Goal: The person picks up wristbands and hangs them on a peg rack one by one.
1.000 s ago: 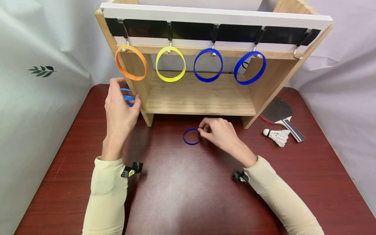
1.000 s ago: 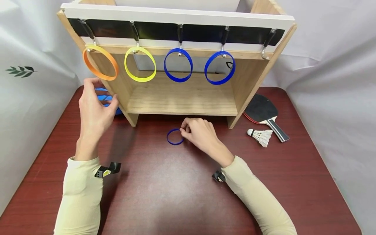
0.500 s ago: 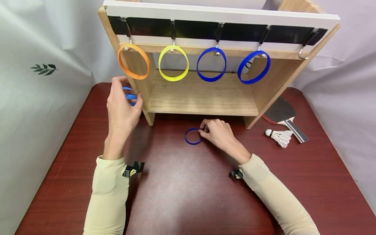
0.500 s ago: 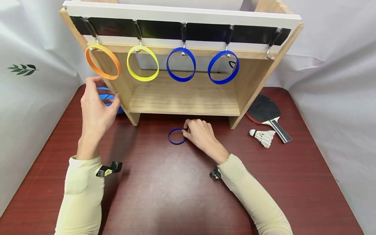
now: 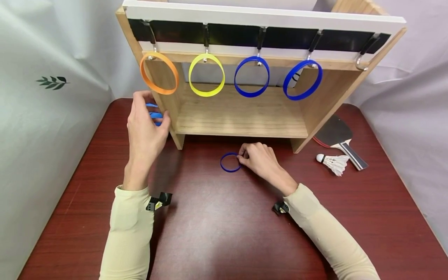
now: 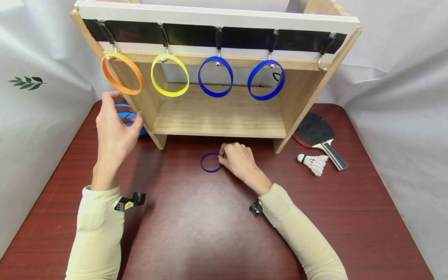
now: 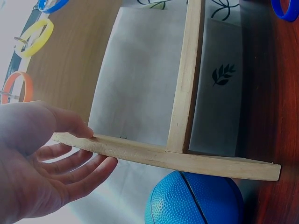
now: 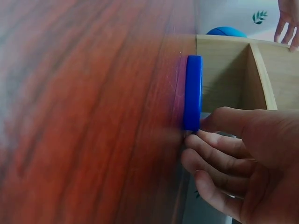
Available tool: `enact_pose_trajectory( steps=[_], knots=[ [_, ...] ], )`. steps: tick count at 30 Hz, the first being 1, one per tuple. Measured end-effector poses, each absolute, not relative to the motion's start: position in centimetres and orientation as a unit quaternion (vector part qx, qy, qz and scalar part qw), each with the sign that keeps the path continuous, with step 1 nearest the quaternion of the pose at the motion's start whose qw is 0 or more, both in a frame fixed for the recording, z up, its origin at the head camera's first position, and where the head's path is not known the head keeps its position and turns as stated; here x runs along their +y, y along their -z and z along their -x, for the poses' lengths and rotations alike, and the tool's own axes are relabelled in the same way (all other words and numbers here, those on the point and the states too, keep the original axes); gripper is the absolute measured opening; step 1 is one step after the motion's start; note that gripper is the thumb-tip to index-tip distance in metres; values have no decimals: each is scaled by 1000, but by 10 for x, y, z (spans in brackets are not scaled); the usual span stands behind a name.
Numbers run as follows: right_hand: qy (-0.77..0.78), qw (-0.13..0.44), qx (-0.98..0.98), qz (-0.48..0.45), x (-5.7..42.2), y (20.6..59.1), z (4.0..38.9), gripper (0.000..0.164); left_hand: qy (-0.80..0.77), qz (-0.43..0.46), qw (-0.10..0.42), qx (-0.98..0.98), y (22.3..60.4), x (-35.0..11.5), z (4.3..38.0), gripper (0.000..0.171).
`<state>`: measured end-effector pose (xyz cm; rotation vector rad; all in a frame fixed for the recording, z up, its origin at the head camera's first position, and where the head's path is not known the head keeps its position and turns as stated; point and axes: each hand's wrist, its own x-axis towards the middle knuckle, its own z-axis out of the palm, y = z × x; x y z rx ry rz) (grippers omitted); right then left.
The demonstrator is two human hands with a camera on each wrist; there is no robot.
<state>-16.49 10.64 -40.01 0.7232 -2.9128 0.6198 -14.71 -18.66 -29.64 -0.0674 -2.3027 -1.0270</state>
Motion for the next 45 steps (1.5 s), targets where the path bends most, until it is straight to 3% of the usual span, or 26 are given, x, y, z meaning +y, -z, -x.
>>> enact_pose_trajectory(
  steps=[8, 19, 28, 32, 39, 45],
  knots=[
    [-207, 53, -948, -238, 108, 397, 163, 6, 383, 26, 306, -871, 296, -186, 148, 40],
    [-187, 195, -920, -283, 147, 365, 132, 4, 383, 22, 304, -872, 296, -184, 147, 41],
    [-192, 336, -876, -289, 212, 296, 107, 13, 380, 14, 307, -872, 296, -185, 148, 41],
    [-229, 407, -848, -249, 230, 257, 101, 19, 380, 10, 304, -874, 297, -185, 147, 42],
    [-307, 479, -806, -164, 245, 202, 103, 18, 381, 5, 303, -873, 297, -185, 146, 42],
    [-291, 521, -793, -120, 250, 187, 118, 18, 385, 1, 299, -873, 297, -184, 146, 43]
  ],
)
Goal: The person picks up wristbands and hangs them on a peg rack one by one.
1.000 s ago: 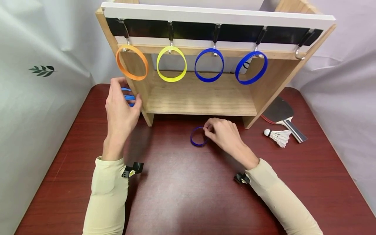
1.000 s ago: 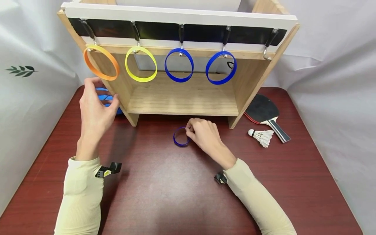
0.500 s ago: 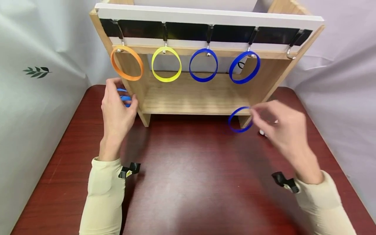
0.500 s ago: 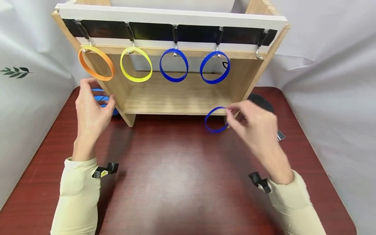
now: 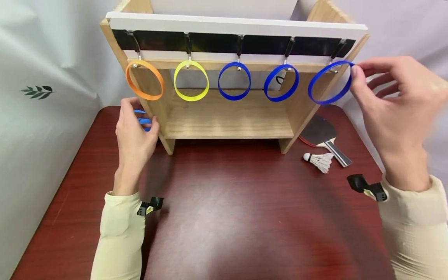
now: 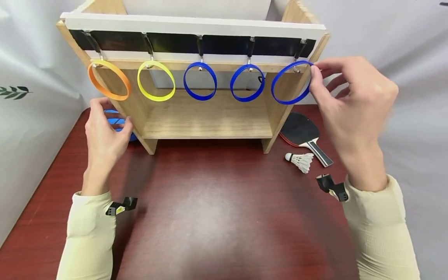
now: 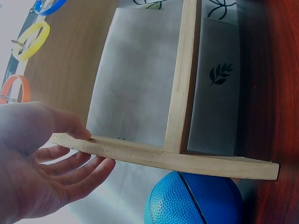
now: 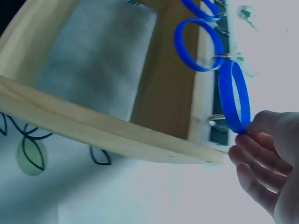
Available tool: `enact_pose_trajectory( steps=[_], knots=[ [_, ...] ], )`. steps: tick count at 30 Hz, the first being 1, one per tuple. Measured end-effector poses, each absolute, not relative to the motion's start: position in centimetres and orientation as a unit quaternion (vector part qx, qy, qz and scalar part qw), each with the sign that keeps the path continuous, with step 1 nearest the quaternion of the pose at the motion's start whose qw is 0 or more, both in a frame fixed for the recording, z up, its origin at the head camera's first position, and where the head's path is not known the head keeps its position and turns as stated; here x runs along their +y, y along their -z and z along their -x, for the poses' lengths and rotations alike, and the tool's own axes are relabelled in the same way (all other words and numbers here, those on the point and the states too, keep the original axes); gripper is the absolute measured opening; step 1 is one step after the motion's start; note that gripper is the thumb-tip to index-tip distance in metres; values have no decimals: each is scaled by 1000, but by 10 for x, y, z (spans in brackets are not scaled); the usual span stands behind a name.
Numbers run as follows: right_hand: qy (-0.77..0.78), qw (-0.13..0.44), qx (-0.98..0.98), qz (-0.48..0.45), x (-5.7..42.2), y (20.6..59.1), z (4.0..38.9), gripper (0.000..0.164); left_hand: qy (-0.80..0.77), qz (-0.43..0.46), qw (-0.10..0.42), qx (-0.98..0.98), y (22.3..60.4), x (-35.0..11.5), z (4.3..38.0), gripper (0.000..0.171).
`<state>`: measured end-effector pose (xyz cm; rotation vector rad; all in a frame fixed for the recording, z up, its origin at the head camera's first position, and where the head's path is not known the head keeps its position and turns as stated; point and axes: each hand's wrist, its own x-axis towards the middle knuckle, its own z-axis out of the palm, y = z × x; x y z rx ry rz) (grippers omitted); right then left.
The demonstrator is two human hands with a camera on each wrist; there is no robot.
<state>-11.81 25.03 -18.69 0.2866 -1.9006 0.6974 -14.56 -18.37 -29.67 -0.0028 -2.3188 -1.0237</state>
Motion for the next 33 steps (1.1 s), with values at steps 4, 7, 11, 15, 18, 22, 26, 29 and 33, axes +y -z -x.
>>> enact_pose_trajectory(
  steps=[4, 7, 11, 15, 18, 22, 26, 29, 33],
  knots=[
    [-288, 542, -782, -111, 250, 194, 130, 15, 384, 2, 301, -873, 299, -184, 147, 42],
    [-280, 541, -786, -106, 249, 198, 134, 16, 380, 7, 305, -873, 301, -184, 147, 42],
    [-270, 535, -794, -102, 246, 200, 135, 20, 377, 8, 307, -874, 301, -183, 148, 42],
    [-264, 533, -798, -102, 245, 200, 135, 20, 377, 8, 308, -874, 300, -182, 148, 42],
    [-262, 530, -800, -106, 246, 200, 137, 20, 376, 7, 309, -873, 300, -183, 148, 42],
    [-259, 521, -805, -113, 250, 201, 138, 21, 380, 8, 304, -873, 298, -184, 146, 43],
    [-249, 512, -814, -116, 257, 202, 134, 23, 386, 10, 289, -876, 294, -188, 142, 43],
    [-240, 495, -827, -117, 264, 203, 127, 25, 380, 25, 288, -879, 289, -193, 135, 45],
    [-228, 434, -862, -131, 277, 210, 115, 30, 333, 89, 288, -893, 284, -204, 126, 54]
  ],
)
